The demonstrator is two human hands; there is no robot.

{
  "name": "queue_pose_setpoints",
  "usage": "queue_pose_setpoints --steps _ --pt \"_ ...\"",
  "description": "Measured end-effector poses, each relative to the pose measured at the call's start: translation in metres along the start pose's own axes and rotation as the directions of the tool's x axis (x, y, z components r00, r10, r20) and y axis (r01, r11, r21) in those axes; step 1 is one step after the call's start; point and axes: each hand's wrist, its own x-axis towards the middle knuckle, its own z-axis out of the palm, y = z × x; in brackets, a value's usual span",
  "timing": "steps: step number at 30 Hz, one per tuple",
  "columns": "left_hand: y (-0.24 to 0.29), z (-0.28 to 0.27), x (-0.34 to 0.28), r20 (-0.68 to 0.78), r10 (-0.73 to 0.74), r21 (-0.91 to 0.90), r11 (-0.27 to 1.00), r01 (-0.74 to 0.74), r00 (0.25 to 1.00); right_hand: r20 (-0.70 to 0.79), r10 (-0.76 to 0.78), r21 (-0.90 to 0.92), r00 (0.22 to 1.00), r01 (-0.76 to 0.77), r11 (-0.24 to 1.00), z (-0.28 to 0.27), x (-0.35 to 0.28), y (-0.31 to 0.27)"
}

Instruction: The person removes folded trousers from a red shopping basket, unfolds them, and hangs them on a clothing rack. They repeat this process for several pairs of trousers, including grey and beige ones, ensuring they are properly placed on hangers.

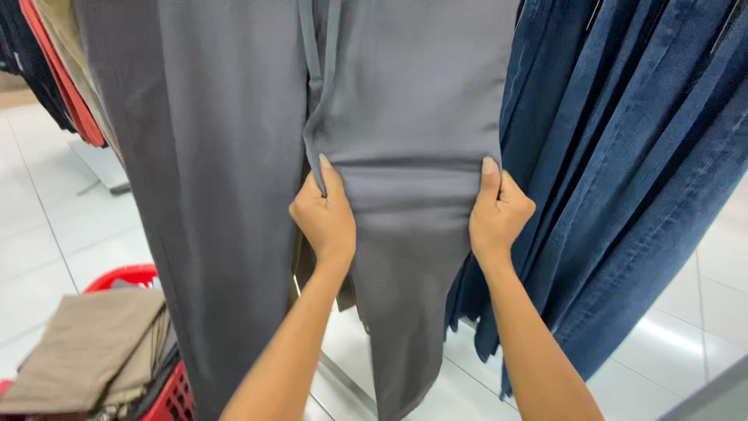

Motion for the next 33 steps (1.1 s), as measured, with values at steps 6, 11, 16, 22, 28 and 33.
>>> queue_pose_setpoints --steps 6,11,16,22,28,33 --pt "-0.001 -0.002 -0.025 0.055 -0.125 -0.062 0.990 0.128 0.991 0.163 0.114 0.147 0.980 -0.139 0.979 -0.003 -0.008 0.008" --pt "-0.029 0.001 -0.066 0.141 -0.232 -0.096 0.964 0.246 0.962 0.192 0.182 0.109 0.964 -0.205 0.973 -0.006 -0.051 0.022" --pt "-0.040 0.016 -0.083 0.180 -0.259 -0.083 0.957 0.277 0.949 0.225 0.088 0.067 0.970 -0.105 0.992 -0.009 -0.073 0.026" --pt "-0.041 0.005 -0.076 0.089 -0.230 -0.015 0.973 0.232 0.969 0.186 0.090 -0.058 0.978 -0.081 0.995 -0.021 -0.063 0.030" --pt "-0.067 -0.008 -0.103 0.215 -0.257 -0.032 0.962 0.270 0.942 0.442 0.202 0.048 0.874 -0.248 0.968 -0.032 -0.086 0.042" --pt "-0.081 -0.016 -0.119 0.364 -0.095 0.054 0.995 0.081 0.927 0.586 0.188 -0.063 0.788 -0.187 0.980 -0.027 -0.108 0.041"
